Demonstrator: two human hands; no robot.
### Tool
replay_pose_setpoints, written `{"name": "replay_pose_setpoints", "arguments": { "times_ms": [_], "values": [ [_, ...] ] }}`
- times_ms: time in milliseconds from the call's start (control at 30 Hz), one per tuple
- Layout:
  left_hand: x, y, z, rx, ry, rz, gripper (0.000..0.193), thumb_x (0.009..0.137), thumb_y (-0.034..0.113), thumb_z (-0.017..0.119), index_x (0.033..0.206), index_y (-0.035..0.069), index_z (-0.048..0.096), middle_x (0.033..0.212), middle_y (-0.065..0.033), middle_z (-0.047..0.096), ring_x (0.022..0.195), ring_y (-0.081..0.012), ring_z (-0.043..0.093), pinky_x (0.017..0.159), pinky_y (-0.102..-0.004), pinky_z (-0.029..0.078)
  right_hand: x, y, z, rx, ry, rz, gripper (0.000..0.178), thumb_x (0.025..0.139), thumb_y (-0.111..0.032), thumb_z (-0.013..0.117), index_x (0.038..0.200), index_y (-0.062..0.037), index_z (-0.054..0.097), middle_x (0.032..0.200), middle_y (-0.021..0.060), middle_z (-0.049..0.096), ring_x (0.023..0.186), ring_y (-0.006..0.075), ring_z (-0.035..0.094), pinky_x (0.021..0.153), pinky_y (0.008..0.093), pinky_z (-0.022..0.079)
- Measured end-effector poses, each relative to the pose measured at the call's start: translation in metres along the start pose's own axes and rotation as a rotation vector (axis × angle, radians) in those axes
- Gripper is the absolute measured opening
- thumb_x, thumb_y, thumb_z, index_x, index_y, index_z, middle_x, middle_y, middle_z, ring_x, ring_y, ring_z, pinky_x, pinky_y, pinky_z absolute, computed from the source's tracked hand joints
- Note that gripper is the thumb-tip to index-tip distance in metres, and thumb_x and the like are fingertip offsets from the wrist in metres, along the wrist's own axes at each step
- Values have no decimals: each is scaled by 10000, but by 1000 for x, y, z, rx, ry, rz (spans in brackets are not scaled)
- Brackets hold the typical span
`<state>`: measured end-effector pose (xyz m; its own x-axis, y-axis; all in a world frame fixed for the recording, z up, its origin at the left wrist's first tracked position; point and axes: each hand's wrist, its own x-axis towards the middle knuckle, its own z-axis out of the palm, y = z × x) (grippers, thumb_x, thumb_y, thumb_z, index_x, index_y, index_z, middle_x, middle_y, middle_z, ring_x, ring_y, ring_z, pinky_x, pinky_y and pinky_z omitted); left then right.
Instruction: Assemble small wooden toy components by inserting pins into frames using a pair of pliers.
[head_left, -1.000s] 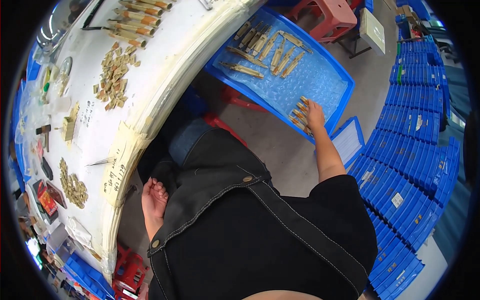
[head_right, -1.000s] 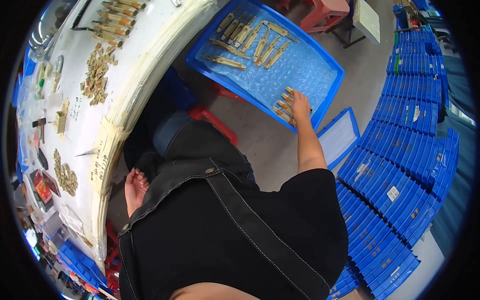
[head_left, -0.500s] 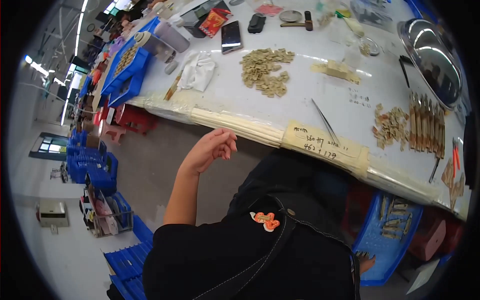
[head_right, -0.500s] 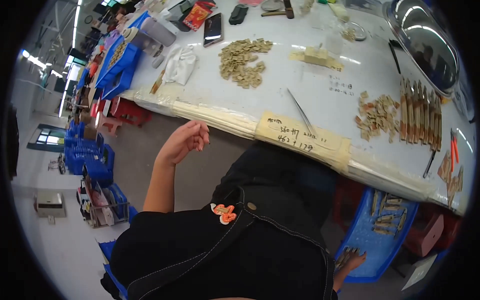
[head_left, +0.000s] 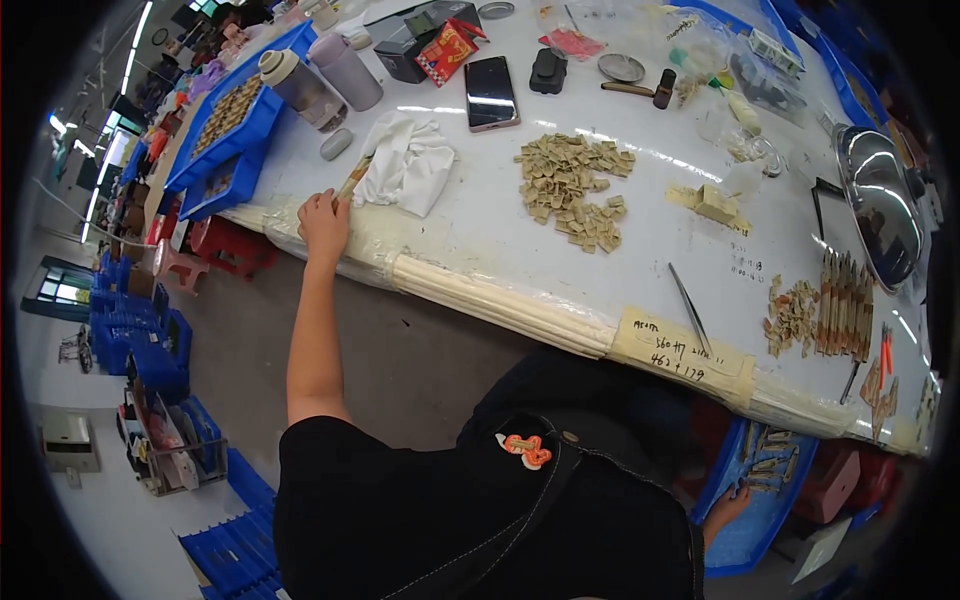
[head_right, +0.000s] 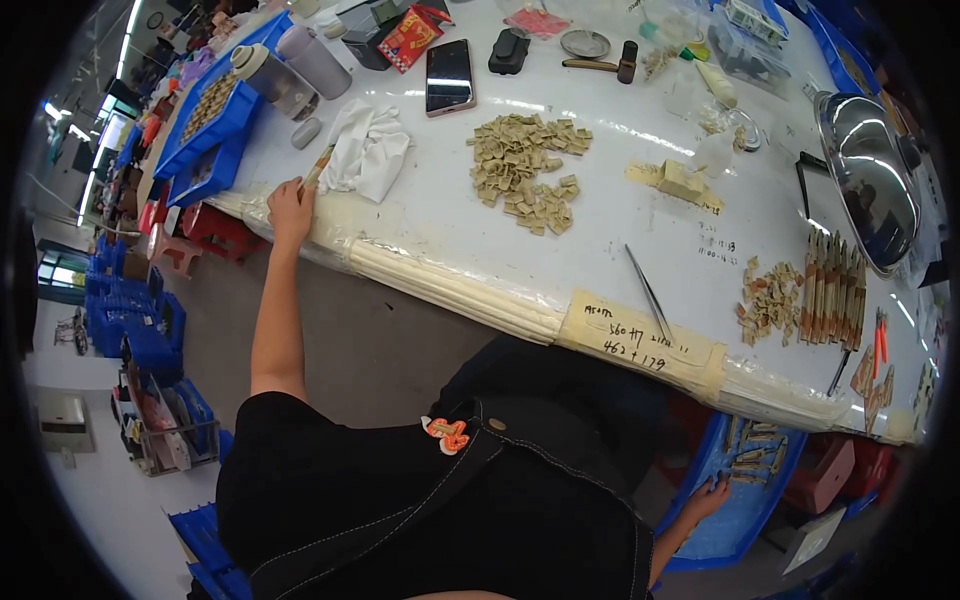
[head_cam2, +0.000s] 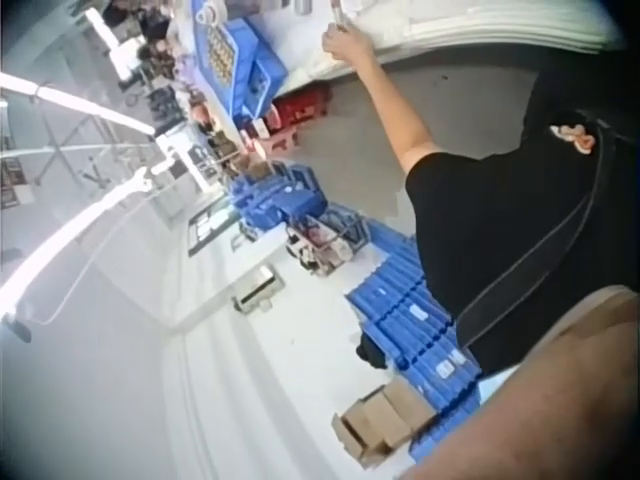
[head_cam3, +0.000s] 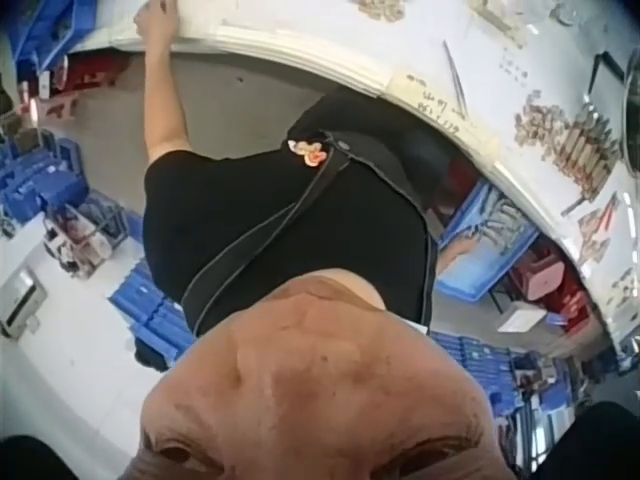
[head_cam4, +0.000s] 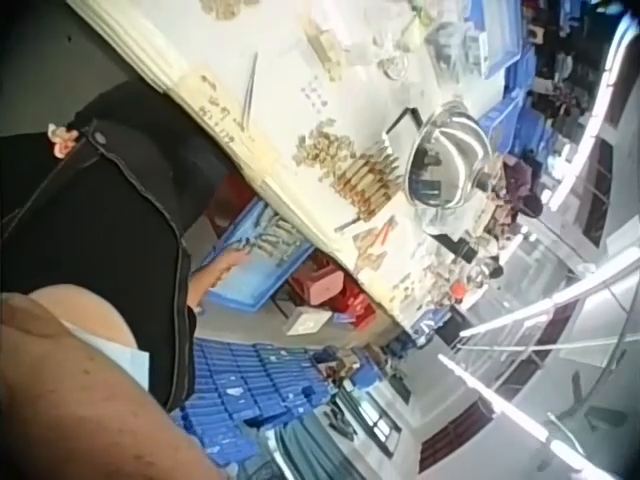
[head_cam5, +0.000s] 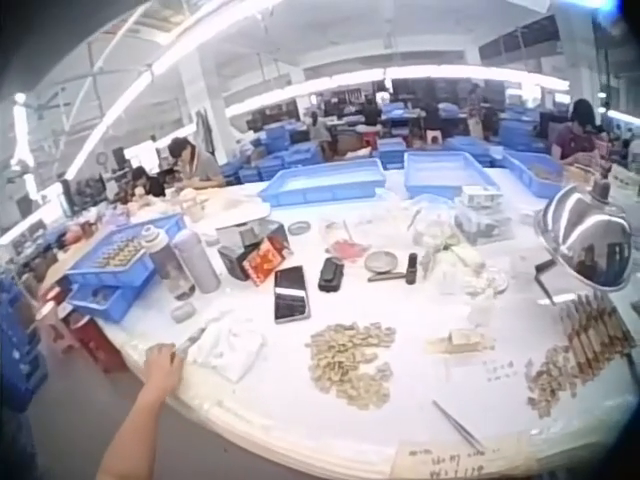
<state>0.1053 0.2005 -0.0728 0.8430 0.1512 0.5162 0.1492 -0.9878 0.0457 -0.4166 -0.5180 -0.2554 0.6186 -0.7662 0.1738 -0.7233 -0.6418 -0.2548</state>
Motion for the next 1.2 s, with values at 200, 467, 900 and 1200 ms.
{"name": "replay_pose_setpoints", "arguments": {
  "times_ms": [200,467,900,1200],
  "values": [
    [0,-1,2,-116,-48,-17,266,858,208,549,1054,29,540,1023,-145,580,958,-295,524,811,-344,427,-26,-49,2,97,-188,-62,226,852,-92,533,1062,-27,583,1020,156,557,920,316,538,814,362,424],
    [-8,-2,-37,-478,235,-239,255,883,144,545,1085,25,444,948,-120,599,691,-209,544,626,-298,446,-55,-196,14,304,-509,-74,363,876,-199,546,1152,38,541,1230,234,501,1063,357,520,889,364,420],
    [-67,187,-139,-1418,-703,-158,305,794,17,609,1073,14,486,773,-57,591,535,-56,426,467,-159,342,19,-435,-147,839,-190,-969,155,739,-16,661,891,-9,630,897,68,628,771,211,576,705,294,477],
    [-144,282,-173,-1238,-1451,422,328,769,-23,619,1079,-14,513,855,-96,618,676,-90,505,601,-184,411,11,-394,-150,376,-155,-1007,354,800,-195,566,1123,-55,533,995,59,566,882,197,541,749,301,442]
  ]
}}
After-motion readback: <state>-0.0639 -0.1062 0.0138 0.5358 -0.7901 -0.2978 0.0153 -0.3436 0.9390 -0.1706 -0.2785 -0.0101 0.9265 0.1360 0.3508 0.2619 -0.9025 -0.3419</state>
